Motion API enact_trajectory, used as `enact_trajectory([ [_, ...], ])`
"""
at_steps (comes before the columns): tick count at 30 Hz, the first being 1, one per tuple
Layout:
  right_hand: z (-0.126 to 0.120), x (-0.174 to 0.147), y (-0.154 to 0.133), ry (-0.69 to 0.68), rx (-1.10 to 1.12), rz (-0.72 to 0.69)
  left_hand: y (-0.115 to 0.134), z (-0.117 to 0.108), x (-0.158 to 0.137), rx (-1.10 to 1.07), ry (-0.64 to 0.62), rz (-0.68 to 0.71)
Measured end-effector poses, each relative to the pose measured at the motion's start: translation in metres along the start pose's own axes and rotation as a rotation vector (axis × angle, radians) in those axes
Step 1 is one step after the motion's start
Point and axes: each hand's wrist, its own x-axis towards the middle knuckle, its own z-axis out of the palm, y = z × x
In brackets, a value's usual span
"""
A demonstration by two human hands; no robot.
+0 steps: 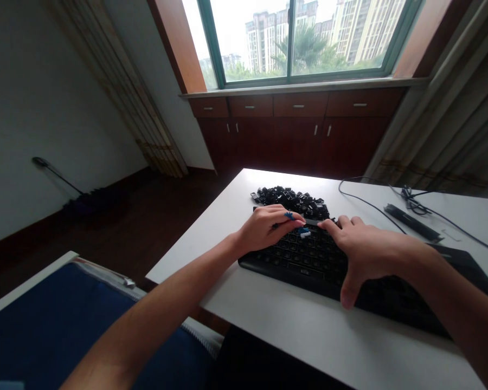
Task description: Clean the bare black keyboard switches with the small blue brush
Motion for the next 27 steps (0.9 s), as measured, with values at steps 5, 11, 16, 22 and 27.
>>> enact_trajectory([
  [5,0.0001,0.0003,-0.0015,0.003,0.013,0.01,0.0015,0.0012,0.0002,-0.04,-0.047,-0.019],
  [11,-0.0008,-0.0004,-0.0019,-0.004,-0.008,-0.005,0.0064,-0.0004,0.0015,-0.099,-0.108,-0.075],
  [16,-0.0005,-0.0001,-0.0017,0.004,-0.017,-0.003,0.007,-0.0006,0.002,-0.115,-0.095,-0.072],
  [22,-0.0001,0.0003,-0.0014,0.003,0.002,0.003,0.0016,0.0012,0.0005,-0.045,-0.065,-0.006],
  [27,-0.0006,0.0,-0.0024,0.0,0.008,0.007,-0.0006,0.0018,-0.0007,-0.009,-0.003,0.027],
])
